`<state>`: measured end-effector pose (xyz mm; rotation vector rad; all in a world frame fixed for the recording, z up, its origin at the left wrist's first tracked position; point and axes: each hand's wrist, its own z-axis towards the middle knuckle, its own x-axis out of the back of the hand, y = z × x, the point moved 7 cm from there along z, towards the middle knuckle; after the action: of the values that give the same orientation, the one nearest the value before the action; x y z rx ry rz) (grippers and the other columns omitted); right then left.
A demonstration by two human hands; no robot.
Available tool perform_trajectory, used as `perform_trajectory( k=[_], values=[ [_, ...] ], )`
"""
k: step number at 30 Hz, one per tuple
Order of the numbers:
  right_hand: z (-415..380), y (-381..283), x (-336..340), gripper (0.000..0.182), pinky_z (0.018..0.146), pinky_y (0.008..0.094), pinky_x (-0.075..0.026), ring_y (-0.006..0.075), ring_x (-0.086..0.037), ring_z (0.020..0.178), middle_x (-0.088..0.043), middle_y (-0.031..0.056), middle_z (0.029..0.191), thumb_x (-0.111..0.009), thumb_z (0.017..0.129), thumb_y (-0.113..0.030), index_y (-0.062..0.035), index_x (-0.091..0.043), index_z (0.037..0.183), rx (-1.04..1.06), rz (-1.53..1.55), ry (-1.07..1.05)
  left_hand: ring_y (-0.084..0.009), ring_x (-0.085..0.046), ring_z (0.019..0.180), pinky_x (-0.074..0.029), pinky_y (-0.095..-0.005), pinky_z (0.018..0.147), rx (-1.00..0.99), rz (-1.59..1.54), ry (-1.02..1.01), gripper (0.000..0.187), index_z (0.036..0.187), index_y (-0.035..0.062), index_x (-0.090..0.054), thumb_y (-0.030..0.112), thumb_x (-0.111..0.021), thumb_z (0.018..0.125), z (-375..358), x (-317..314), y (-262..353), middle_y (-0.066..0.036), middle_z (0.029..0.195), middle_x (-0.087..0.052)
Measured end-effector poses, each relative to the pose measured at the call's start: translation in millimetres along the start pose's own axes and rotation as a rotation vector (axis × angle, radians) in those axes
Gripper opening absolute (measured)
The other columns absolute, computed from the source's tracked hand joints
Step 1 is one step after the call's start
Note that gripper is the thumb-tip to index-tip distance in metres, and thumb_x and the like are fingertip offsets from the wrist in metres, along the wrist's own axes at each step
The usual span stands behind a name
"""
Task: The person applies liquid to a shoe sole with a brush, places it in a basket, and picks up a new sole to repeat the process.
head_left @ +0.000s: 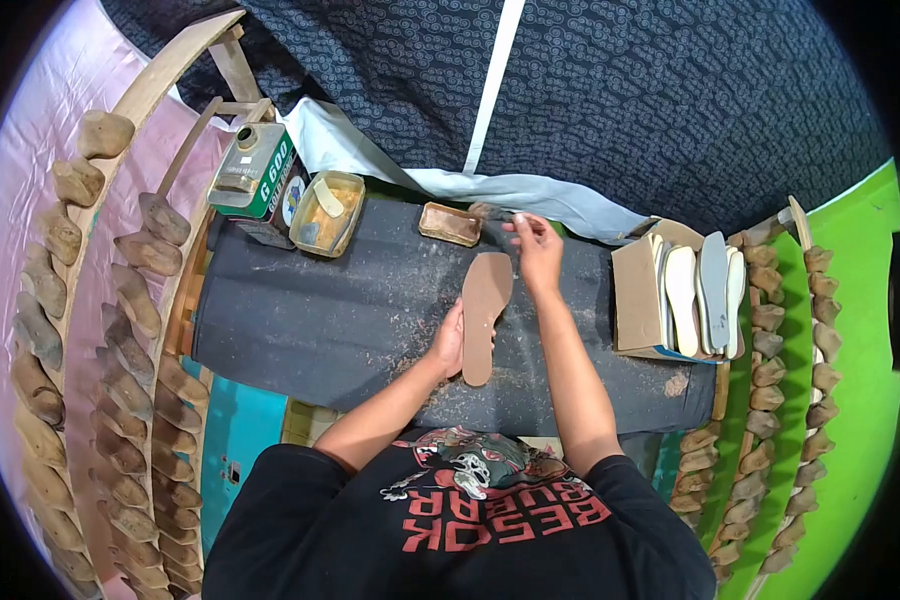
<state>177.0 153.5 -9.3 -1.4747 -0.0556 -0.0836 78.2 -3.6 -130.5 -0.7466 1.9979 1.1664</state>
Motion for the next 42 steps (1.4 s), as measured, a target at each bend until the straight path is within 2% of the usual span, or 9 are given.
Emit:
perform_trajectory(
  k=[9,17,20,24,28,31,36,39,42],
  values=[
    [-62.1,-37.3,58.3,0.024,0.057,0.024,-0.05,0.0119,-0.063,0.064,-0.071,0.0128,0.082,-0.061,0.101,-0.022,0.002,-0.062,0.106,0.074,0.262,0.181,-0.0218,-0.067,0.088,-0.057,-0.0375,0.079,-0.052,0.066,-0.1,0.062,0.126,0.005,-0.055,0.057,-0.028,0.104,3.6,-23.0,27.0,-0.01,0.1,-0.066],
    [-72.9,-49.9,56.1,0.019,0.058,0.0235,-0.051,0.0108,-0.064,0.065,-0.069,0.0096,0.08,-0.059,0.101,-0.017,0.0013,-0.062,0.106,0.125,0.184,0.141,-0.0207,-0.066,0.086,-0.056,-0.0356,0.077,-0.08,0.182,-0.092,0.067,0.126,0.0038,-0.055,0.061,-0.028,0.103,11.1,-41.0,16.6,-0.011,0.095,-0.064],
    [-72.7,-44.2,70.1,0.016,0.056,0.0245,-0.053,0.0102,-0.065,0.062,-0.068,0.0068,0.073,-0.061,0.099,-0.016,-0.0004,-0.063,0.099,0.095,-0.018,0.244,-0.0197,-0.065,0.083,-0.056,-0.0347,0.074,-0.09,0.252,-0.101,0.067,0.122,0.0036,-0.056,0.062,-0.029,0.103,9.6,-38.2,14.3,-0.01,0.092,-0.064],
    [-68.1,-46.2,95.2,0.014,0.057,0.0249,-0.054,0.0101,-0.064,0.062,-0.067,0.0063,0.072,-0.061,0.098,-0.015,-0.0012,-0.062,0.098,0.104,-0.029,0.304,-0.019,-0.064,0.078,-0.055,-0.0339,0.071,-0.109,0.328,-0.065,0.065,0.117,0.0034,-0.057,0.061,-0.029,0.103,4.8,-37.8,14.3,-0.009,0.088,-0.064],
    [-74.1,-52.9,95.9,0.013,0.057,0.0248,-0.053,0.0097,-0.064,0.062,-0.067,0.0064,0.072,-0.06,0.098,-0.014,-0.0011,-0.062,0.097,0.105,-0.047,0.311,-0.018,-0.064,0.075,-0.056,-0.0322,0.068,-0.104,0.313,-0.087,0.056,0.121,0.0062,-0.051,0.054,-0.027,0.106,4.3,-40.7,12.1,-0.009,0.089,-0.063],
    [-92.5,-59.0,71.9,0.013,0.058,0.0254,-0.053,0.009,-0.065,0.063,-0.068,0.0064,0.073,-0.06,0.098,-0.013,-0.0001,-0.062,0.097,0.096,-0.064,0.165,-0.0183,-0.064,0.074,-0.056,-0.0324,0.068,-0.123,0.295,-0.063,0.056,0.121,0.0062,-0.051,0.054,-0.027,0.106,7.5,-39.5,16.3,-0.009,0.089,-0.063],
    [-86.3,-67.8,101.7,0.015,0.057,0.0231,-0.051,0.0081,-0.061,0.062,-0.065,0.005,0.073,-0.058,0.101,-0.015,-0.0004,-0.061,0.1,0.173,-0.192,0.29,-0.0192,-0.065,0.075,-0.056,-0.0331,0.068,-0.098,0.287,-0.107,0.054,0.122,0.006,-0.051,0.052,-0.028,0.107,5.2,-44.8,16.9,-0.01,0.089,-0.063],
    [-82.2,-75.1,115.9,0.013,0.057,0.0265,-0.051,0.0098,-0.063,0.061,-0.066,0.0051,0.068,-0.06,0.098,-0.014,-0.002,-0.061,0.094,0.192,-0.192,0.367,-0.0194,-0.064,0.075,-0.056,-0.0334,0.068,-0.105,0.321,-0.154,0.053,0.121,0.0057,-0.051,0.051,-0.028,0.107,4.2,-47.7,14.3,-0.011,0.089,-0.063],
    [-93.1,-82.6,101.9,0.013,0.056,0.0267,-0.05,0.0098,-0.063,0.059,-0.065,0.005,0.065,-0.059,0.098,-0.014,-0.0017,-0.06,0.093,0.225,-0.246,0.287,-0.0198,-0.064,0.074,-0.056,-0.0337,0.068,-0.114,0.272,-0.132,0.054,0.12,0.0054,-0.052,0.052,-0.028,0.107,4.4,-48.2,12.9,-0.011,0.089,-0.063]
  ],
)
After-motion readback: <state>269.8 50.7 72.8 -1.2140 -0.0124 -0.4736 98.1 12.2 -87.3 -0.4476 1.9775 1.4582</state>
